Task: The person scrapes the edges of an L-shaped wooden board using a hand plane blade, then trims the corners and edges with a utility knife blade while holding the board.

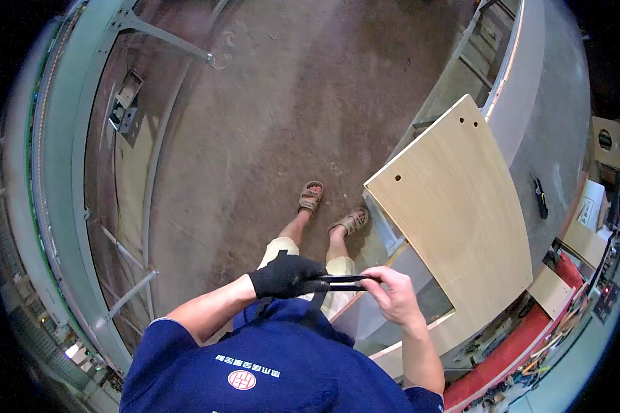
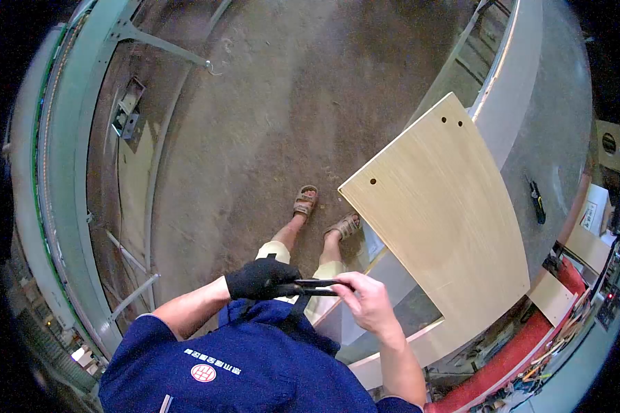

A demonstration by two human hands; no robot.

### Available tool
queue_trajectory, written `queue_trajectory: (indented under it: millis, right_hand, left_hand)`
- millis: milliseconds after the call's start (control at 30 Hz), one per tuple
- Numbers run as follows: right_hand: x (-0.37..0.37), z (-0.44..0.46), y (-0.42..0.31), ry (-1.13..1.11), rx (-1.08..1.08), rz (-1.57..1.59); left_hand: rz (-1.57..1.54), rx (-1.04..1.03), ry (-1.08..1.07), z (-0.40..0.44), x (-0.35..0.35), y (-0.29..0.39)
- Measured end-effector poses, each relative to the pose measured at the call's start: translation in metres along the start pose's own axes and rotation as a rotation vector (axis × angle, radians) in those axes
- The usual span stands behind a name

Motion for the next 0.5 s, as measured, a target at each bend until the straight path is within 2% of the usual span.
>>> queue_trajectory:
  millis: [67,133,233,300,367,500]
  right_hand:
    - [-0.017,0.009,-0.012,-0.085,0.055,-0.037]
    - [-0.027,0.016,-0.017,-0.146,0.089,-0.074]
    - [-0.016,0.027,-0.009,-0.075,-0.047,0.076]
    - [-0.007,0.033,-0.014,-0.002,-0.058,0.127]
    - [0.002,0.034,-0.007,0.080,-0.113,0.151]
    - [0.010,0.033,-0.010,0.117,0.012,0.109]
  left_hand:
    - [0.029,-0.119,0.040,0.001,-0.009,0.006]
    - [-0.165,-0.120,0.035,0.009,-0.023,0.004]
    - [-0.305,-0.048,-0.047,0.018,-0.024,0.005]
    - [-0.347,0.013,-0.088,0.023,-0.021,0.008]
    - [-0.371,-0.008,-0.053,0.028,-0.023,0.007]
    - [-0.401,0.073,-0.156,0.036,-0.023,0.010]
Point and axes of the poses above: each hand's wrist, its own z-axis towards the middle knuckle, its own x-axis out of the back of the hand, y = z × x, the point moved 8 cm from there along z, towards the middle knuckle, and after that the axes turned 14 degrees about z, right-handed, at the moved point
